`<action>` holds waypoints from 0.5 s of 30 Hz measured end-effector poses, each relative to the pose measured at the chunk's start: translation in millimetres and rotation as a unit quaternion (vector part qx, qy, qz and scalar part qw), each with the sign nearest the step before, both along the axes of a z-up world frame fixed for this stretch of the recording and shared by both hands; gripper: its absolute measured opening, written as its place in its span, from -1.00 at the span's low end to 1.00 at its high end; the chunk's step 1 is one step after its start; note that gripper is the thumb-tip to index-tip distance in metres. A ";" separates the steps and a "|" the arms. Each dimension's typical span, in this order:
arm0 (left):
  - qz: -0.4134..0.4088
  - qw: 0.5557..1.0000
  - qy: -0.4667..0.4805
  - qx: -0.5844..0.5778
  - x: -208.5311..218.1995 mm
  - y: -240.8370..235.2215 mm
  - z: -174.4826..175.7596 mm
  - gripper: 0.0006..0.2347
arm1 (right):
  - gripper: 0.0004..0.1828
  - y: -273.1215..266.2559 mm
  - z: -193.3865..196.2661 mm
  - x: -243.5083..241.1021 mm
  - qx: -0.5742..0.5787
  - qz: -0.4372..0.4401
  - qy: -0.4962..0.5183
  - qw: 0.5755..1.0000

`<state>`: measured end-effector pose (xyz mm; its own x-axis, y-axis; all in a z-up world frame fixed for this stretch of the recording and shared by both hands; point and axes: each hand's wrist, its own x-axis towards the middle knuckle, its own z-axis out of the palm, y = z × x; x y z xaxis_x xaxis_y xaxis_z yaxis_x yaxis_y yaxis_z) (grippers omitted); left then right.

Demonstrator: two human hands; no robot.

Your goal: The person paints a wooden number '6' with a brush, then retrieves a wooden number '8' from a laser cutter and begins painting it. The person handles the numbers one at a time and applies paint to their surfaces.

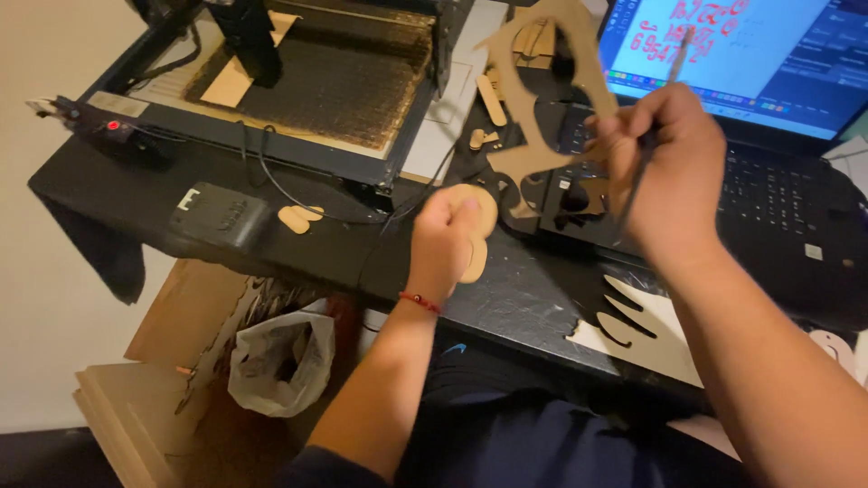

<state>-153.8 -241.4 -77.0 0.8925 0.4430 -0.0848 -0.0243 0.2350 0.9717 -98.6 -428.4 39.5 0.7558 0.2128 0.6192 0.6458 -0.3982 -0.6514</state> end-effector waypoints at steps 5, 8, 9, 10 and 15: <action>-0.180 0.909 0.110 0.360 -13.2 -11.1 0.6 -0.66 | -0.68 -16.0 11.5 -13.5 0.125 0.002 0.051 0.991; -0.136 0.861 -0.017 0.489 -6.2 -19.5 -36.4 -0.68 | -0.64 -22.1 10.1 -22.5 0.280 0.059 0.136 0.948; -0.099 0.863 -0.025 0.495 -8.1 -21.6 -34.1 -0.69 | -0.69 -23.6 12.0 -27.7 0.295 0.044 0.164 0.940; -0.058 0.863 -0.031 0.500 -10.6 -23.1 -31.9 -0.69 | -0.72 -23.9 14.1 -32.1 0.308 0.033 0.192 0.931; -0.071 0.961 -0.163 0.211 -49.9 -18.7 9.9 -0.60 | -0.71 -28.3 9.3 -48.3 0.357 0.048 0.221 0.906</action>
